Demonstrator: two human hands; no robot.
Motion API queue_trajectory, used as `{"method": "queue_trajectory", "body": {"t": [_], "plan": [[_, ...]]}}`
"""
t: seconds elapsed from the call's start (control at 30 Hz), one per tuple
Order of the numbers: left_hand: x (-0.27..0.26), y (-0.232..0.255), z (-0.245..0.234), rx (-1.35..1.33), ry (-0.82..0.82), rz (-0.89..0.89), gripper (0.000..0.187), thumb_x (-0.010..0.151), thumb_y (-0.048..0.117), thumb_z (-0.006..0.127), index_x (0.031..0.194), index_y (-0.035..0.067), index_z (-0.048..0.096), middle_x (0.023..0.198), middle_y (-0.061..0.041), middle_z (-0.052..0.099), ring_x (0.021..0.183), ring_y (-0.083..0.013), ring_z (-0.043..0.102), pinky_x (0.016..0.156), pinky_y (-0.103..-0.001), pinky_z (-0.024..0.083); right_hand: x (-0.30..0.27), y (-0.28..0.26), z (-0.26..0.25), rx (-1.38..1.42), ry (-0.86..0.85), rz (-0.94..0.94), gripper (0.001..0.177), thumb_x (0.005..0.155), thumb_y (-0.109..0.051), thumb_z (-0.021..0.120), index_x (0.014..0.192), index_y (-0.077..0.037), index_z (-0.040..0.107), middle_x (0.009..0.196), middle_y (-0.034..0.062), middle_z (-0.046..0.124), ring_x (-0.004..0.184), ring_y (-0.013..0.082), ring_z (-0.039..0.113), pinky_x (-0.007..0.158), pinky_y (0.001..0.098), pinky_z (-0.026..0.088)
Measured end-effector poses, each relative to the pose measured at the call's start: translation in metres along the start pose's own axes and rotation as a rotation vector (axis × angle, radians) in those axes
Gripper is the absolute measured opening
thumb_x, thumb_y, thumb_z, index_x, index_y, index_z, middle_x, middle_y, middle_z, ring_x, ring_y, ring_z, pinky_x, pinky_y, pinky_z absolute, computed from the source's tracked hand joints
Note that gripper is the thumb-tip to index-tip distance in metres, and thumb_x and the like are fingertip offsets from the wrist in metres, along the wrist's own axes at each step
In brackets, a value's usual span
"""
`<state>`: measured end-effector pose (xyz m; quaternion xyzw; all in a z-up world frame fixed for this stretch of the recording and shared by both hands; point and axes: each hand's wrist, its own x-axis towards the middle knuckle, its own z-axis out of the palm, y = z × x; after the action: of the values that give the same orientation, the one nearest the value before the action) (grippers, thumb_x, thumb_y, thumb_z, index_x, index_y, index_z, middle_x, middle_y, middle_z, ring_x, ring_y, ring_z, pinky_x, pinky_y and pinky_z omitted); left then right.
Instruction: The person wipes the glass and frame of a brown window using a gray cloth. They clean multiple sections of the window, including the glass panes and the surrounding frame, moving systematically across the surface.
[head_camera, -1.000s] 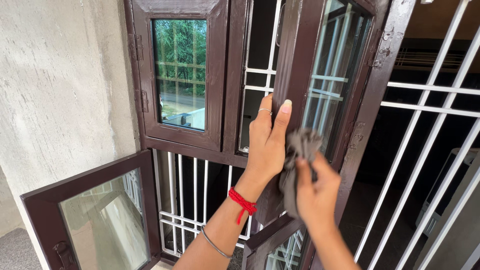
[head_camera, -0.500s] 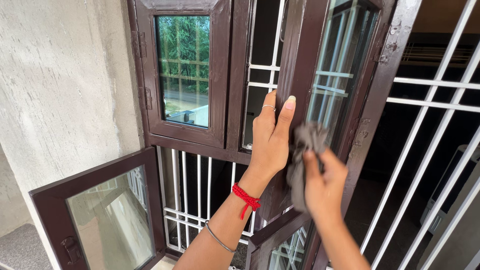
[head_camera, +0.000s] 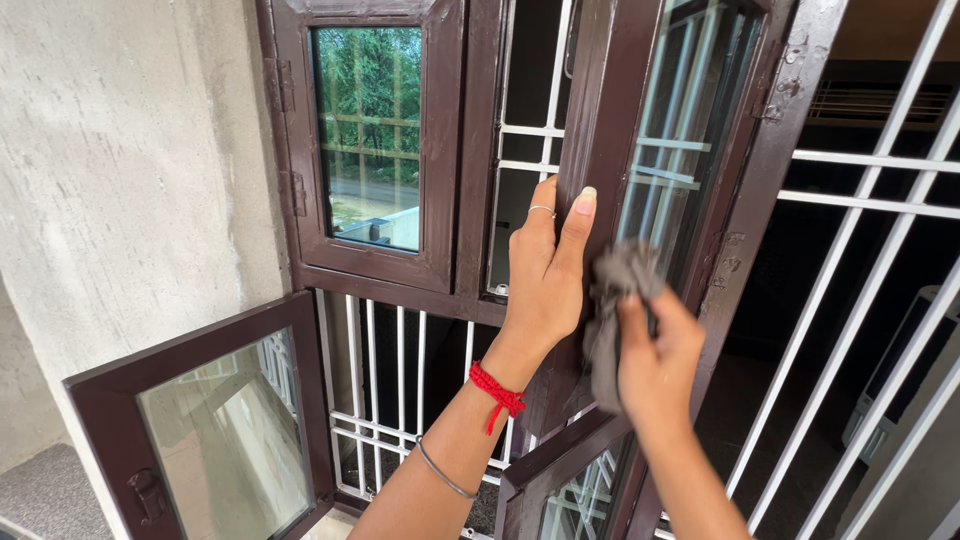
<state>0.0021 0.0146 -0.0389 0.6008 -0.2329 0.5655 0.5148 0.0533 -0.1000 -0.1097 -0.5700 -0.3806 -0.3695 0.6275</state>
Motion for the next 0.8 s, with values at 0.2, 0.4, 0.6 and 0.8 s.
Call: {"method": "queue_trajectory", "body": {"t": [0.2,0.4,0.6,0.8], "plan": [[0.004,0.000,-0.002,0.085,0.017,-0.062,0.051,0.107,0.036,0.051,0.133,-0.007,0.054,0.062,-0.007,0.049,0.057,-0.0099,0.043,0.052,-0.033,0.036,-0.006,-0.008,0.007,-0.034,0.026,-0.003,0.035,0.101,-0.001,0.055,0.134,-0.001,0.066,0.116,0.0061,0.073,0.105,0.0099,0.065,0.095,0.0274,0.049],[0.002,-0.001,-0.002,0.037,0.007,-0.076,0.048,0.107,0.035,0.051,0.129,-0.006,0.056,0.064,-0.005,0.050,0.059,-0.0086,0.043,0.052,-0.032,0.036,0.038,-0.027,0.009,0.018,-0.001,-0.004,0.029,0.105,-0.003,0.054,0.130,-0.001,0.069,0.114,0.0072,0.075,0.104,0.0110,0.066,0.096,0.0294,0.052],[0.001,-0.002,-0.002,0.004,-0.001,-0.030,0.045,0.110,0.036,0.051,0.128,-0.005,0.058,0.069,-0.001,0.053,0.062,-0.0045,0.045,0.055,-0.029,0.038,-0.018,0.011,0.008,-0.052,0.062,-0.071,0.034,0.101,0.000,0.053,0.132,0.003,0.066,0.127,0.0119,0.072,0.120,0.0174,0.065,0.106,0.0323,0.047],[0.001,0.002,-0.003,0.043,0.003,-0.061,0.044,0.108,0.035,0.050,0.128,-0.003,0.057,0.062,-0.002,0.048,0.056,-0.0054,0.039,0.049,-0.030,0.034,-0.022,0.009,0.015,-0.050,0.089,-0.053,0.033,0.101,-0.002,0.055,0.132,0.002,0.066,0.125,0.0130,0.072,0.118,0.0190,0.066,0.106,0.0333,0.047]]}}
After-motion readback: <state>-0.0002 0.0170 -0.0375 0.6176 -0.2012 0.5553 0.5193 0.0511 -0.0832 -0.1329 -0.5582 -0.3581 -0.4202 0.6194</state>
